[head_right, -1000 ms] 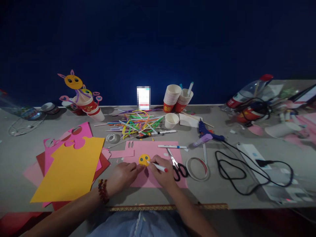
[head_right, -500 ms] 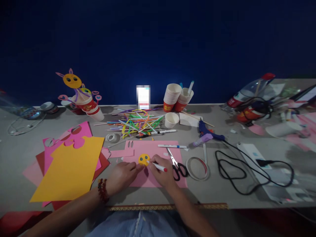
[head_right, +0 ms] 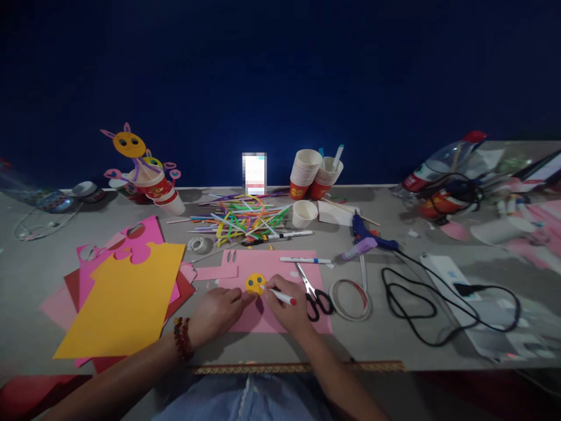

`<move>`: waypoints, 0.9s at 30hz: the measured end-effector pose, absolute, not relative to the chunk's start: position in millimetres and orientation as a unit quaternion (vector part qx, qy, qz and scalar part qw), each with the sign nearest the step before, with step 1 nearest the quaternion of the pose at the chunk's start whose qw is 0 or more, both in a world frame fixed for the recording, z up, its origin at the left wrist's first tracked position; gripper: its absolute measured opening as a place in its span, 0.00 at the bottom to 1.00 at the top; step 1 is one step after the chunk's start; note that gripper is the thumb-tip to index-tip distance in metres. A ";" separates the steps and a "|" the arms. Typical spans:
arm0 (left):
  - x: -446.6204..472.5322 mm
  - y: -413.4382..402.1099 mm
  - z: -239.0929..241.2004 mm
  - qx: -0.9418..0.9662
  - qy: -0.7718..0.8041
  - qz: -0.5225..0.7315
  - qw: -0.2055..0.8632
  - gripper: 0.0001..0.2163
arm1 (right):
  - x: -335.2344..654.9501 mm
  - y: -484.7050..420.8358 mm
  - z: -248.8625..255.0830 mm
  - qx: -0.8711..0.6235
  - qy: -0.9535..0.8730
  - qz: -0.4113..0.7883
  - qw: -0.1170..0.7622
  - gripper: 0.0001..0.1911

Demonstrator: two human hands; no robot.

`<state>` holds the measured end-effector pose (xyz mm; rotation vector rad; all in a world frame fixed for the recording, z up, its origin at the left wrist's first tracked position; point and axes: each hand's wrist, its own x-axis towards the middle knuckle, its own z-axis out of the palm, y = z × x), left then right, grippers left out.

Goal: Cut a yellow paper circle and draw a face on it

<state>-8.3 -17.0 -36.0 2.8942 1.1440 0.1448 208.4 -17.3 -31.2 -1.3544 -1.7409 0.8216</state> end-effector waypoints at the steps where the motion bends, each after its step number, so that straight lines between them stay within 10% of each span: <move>1: -8.2 -17.1 -35.6 0.928 0.369 0.047 0.011 0.11 | 208.5 -17.3 -31.4 -0.532 -0.683 0.322 0.384 0.08; 27: -8.1 -17.0 -32.8 0.927 0.373 0.033 0.027 0.12 | 208.2 -16.8 -30.2 -0.534 -0.684 0.312 0.387 0.08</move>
